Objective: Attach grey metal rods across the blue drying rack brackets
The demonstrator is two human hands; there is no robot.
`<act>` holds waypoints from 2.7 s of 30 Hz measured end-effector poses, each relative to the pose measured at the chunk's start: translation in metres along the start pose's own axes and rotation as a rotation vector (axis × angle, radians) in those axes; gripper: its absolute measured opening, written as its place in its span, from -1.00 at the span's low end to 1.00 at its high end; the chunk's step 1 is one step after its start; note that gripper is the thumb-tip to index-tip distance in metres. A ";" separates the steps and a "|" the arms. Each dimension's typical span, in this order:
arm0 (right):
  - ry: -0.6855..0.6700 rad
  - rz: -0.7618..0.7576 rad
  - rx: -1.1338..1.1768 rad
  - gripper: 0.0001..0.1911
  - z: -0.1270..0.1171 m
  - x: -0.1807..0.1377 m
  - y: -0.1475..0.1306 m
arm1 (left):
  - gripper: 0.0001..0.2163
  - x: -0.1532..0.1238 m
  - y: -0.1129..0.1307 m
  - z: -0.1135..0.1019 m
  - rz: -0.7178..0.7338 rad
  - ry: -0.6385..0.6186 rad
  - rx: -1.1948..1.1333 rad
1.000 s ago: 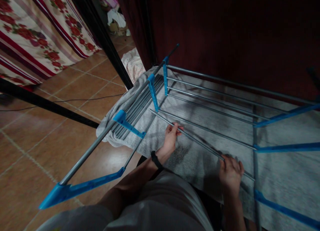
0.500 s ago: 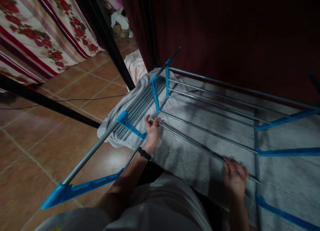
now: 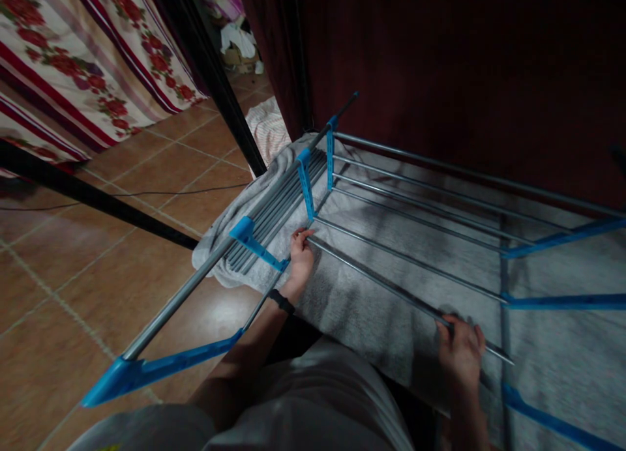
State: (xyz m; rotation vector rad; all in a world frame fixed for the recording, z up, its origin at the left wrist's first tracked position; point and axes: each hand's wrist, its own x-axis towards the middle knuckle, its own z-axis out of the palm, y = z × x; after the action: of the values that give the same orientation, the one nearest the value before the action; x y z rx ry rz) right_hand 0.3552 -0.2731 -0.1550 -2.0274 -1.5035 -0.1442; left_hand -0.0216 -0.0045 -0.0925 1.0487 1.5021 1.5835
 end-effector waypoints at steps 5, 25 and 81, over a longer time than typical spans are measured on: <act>0.010 -0.016 0.009 -0.38 0.001 -0.001 0.001 | -0.83 -0.008 0.008 -0.002 0.047 -0.107 0.128; 0.083 0.041 0.030 -0.54 0.001 0.007 -0.021 | -0.63 -0.067 0.014 0.019 0.725 -1.032 0.778; 0.095 -0.102 -0.138 -0.55 0.008 -0.001 -0.037 | -0.80 -0.097 0.016 0.043 1.524 -1.032 0.792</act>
State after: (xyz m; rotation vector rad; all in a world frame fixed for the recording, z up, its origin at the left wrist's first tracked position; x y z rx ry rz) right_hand 0.3195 -0.2631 -0.1467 -2.0192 -1.5753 -0.3900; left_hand 0.0590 -0.0754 -0.0851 3.2357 0.3463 0.6194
